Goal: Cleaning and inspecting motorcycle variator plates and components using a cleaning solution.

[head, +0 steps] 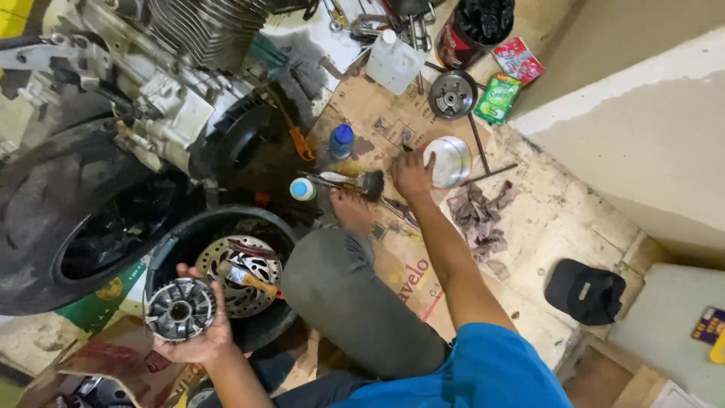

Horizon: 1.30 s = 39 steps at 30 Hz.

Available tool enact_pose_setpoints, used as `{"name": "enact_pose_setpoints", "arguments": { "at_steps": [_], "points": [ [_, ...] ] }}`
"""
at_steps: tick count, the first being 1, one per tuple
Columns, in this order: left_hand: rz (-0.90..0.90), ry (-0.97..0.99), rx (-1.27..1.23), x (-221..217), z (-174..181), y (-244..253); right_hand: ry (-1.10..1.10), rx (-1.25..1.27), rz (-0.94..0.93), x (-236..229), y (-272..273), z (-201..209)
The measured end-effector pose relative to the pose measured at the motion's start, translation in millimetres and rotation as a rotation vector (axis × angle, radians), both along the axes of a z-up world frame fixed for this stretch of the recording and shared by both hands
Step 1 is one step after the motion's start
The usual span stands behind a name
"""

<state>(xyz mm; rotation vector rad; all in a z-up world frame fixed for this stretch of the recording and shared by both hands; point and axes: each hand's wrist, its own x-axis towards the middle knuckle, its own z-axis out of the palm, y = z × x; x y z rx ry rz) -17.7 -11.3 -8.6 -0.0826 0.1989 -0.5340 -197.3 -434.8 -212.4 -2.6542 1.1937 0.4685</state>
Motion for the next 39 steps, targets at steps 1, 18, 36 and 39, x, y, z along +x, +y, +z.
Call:
{"name": "enact_pose_setpoints", "arguments": {
  "at_steps": [1,18,36,39],
  "points": [
    [0.005,-0.006,0.003,0.1,0.6,-0.5,-0.006,0.003,0.005,5.9,-6.1,-12.1],
    [-0.123,0.011,0.103,7.3,-46.1,10.4,-0.562,0.340,-0.218,-1.8,-10.5,30.2],
    [-0.101,-0.157,0.282,-14.9,-83.4,23.0,-1.468,0.994,0.080,47.5,140.1,341.6],
    [-0.036,-0.383,-0.165,-12.6,-61.2,16.2,-1.281,1.141,0.193,82.0,174.2,354.9]
  ]
}}
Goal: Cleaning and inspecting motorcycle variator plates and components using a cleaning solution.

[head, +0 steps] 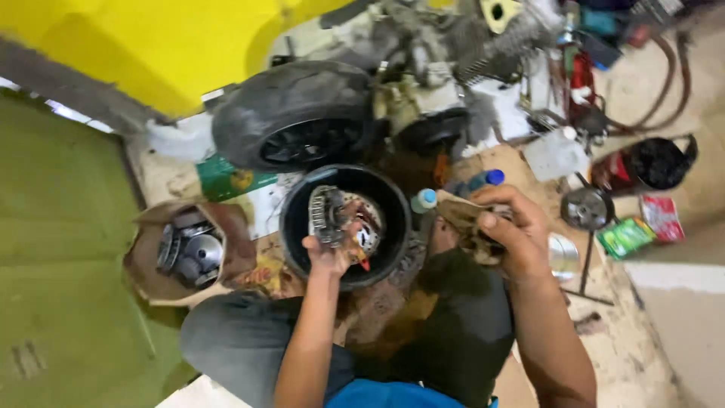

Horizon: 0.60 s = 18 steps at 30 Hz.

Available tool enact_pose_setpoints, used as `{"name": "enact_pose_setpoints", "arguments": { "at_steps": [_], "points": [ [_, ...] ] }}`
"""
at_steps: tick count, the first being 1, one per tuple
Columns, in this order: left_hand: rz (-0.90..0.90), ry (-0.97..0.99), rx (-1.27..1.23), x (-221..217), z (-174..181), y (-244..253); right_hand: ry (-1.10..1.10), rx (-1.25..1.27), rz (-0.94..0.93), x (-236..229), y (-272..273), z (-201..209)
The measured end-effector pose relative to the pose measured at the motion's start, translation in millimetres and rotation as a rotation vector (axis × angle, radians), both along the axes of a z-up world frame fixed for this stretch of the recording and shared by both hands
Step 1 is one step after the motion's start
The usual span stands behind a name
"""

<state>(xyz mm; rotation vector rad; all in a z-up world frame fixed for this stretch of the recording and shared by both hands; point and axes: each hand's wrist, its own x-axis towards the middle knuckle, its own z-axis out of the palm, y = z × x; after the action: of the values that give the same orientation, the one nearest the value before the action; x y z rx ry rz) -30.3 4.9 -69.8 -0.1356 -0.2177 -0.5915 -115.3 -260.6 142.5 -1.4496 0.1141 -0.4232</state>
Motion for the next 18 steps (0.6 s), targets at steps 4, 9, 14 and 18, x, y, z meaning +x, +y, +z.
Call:
{"name": "enact_pose_setpoints", "arguments": {
  "at_steps": [4,9,14,18],
  "points": [
    [-0.044,-0.051,-0.010,9.3,85.8,-4.5,0.075,-0.120,0.115,38.4,48.6,37.5],
    [0.208,-0.054,0.475,31.4,117.5,0.4,-0.154,-0.487,0.236,76.7,80.0,79.3],
    [0.274,-0.240,0.572,47.5,107.8,20.8,-0.294,-0.492,0.180,98.3,101.6,38.4],
    [0.217,-0.319,0.432,43.8,100.3,28.1,-0.322,-0.550,0.092,95.5,116.2,30.1]
  ]
}}
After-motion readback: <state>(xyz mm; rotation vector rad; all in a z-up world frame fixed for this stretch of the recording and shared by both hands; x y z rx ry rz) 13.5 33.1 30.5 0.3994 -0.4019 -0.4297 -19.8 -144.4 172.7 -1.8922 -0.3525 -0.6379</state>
